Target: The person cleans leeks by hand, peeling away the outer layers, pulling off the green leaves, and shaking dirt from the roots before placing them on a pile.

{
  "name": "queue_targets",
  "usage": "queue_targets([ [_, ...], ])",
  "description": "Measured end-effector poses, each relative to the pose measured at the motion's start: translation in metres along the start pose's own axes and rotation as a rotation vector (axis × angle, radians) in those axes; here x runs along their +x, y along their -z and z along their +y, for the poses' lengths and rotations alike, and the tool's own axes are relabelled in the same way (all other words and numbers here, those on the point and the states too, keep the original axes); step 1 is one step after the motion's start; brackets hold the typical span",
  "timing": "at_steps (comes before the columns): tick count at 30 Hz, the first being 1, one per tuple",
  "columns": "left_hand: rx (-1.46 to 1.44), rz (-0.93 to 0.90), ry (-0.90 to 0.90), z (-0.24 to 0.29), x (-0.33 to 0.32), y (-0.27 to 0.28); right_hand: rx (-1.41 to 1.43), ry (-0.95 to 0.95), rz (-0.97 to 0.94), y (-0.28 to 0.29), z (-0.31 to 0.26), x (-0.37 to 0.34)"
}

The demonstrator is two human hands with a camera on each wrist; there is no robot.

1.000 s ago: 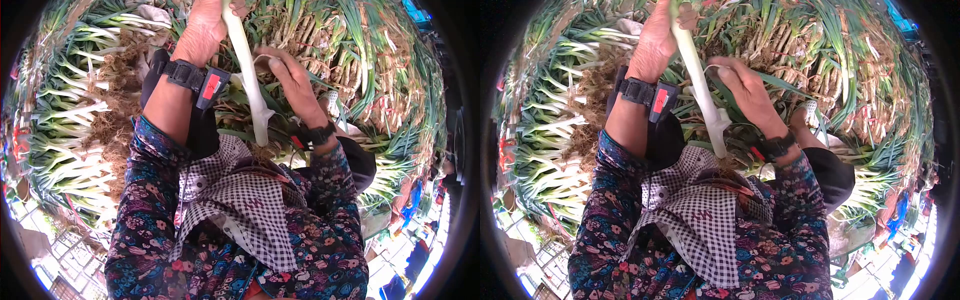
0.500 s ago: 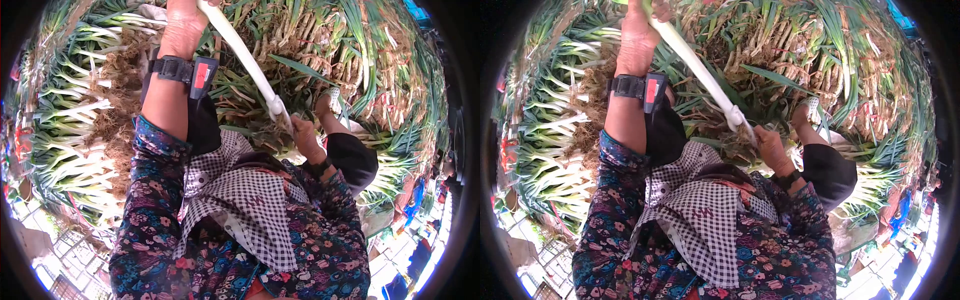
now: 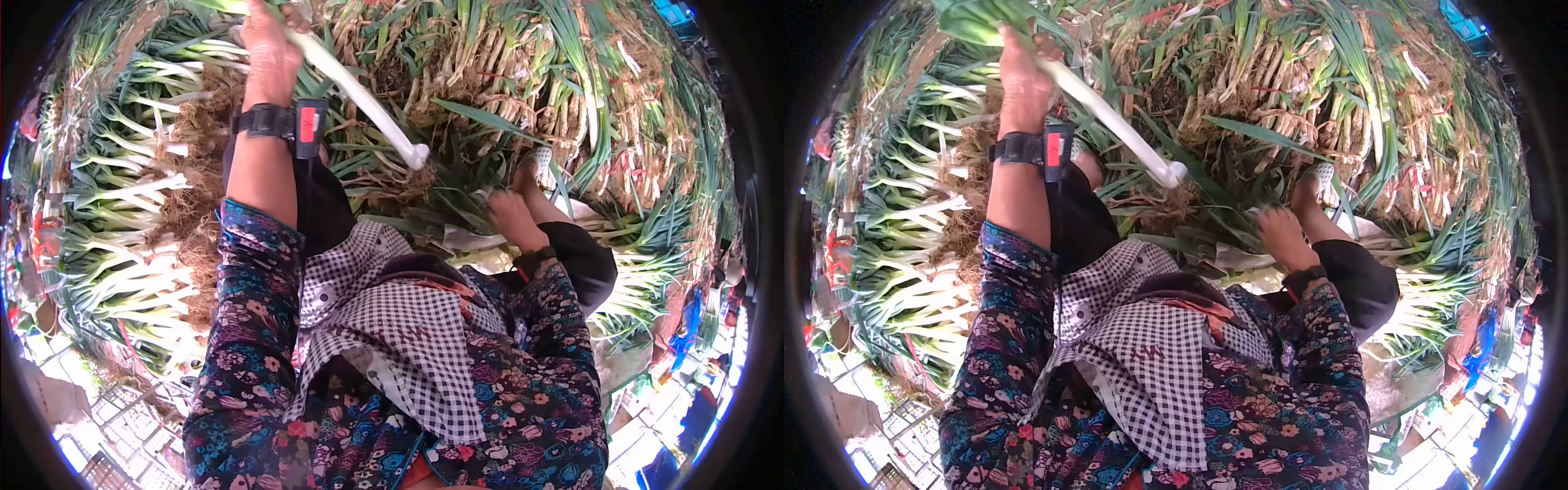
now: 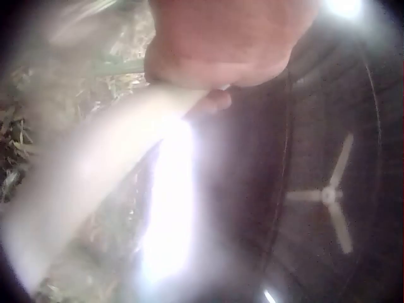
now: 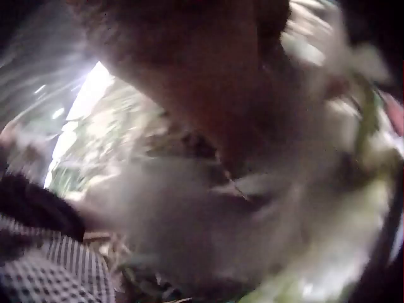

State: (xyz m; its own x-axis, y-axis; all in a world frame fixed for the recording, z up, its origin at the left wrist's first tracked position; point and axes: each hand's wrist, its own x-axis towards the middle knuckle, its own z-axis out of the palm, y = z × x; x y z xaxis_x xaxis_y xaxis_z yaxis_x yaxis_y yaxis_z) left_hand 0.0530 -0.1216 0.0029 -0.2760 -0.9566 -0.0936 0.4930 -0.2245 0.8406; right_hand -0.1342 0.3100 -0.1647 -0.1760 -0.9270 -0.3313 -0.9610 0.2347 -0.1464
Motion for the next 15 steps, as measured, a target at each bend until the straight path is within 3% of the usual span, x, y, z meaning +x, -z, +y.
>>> queue_targets([
  [2, 0.014, 0.031, 0.018, -0.019, -0.01, -0.012, 0.432, 0.039, 0.487, 0.061, -0.042, 0.028],
  [3, -0.005, 0.048, 0.066, -0.037, -0.006, -0.009, 0.432, 0.063, 0.498, 0.089, -0.061, 0.036],
  [5, -0.02, 0.097, 0.1, -0.043, 0.015, 0.002, 0.847, 0.218, 0.457, 0.126, -0.106, 0.058],
  [7, -0.043, -0.007, 0.055, -0.031, -0.003, -0.007, 0.658, 0.309, 0.512, 0.116, -0.134, 0.067],
  [8, -0.152, -0.013, 0.05, -0.048, 0.017, -0.001, 0.765, 0.204, 0.392, 0.102, -0.135, 0.071],
  [9, -0.147, -0.075, 0.096, -0.034, -0.003, -0.011, 0.857, 0.084, 0.256, 0.092, -0.135, 0.077],
  [10, -0.167, -0.088, 0.109, -0.027, -0.015, -0.024, 0.856, 0.129, 0.248, 0.096, -0.141, 0.083],
  [11, 0.009, -0.097, -0.032, -0.029, -0.031, -0.035, 0.89, 0.09, 0.267, 0.106, -0.145, 0.083],
  [13, 0.041, -0.306, -0.065, -0.054, -0.061, -0.043, 0.926, 0.066, 0.29, 0.125, -0.152, 0.09],
  [14, 0.034, -0.334, 0.039, -0.053, -0.089, -0.047, 0.827, 0.123, 0.443, 0.135, -0.156, 0.096],
  [15, 0.049, -0.296, 0.008, -0.067, -0.097, -0.048, 0.726, 0.178, 0.596, 0.146, -0.159, 0.099],
])
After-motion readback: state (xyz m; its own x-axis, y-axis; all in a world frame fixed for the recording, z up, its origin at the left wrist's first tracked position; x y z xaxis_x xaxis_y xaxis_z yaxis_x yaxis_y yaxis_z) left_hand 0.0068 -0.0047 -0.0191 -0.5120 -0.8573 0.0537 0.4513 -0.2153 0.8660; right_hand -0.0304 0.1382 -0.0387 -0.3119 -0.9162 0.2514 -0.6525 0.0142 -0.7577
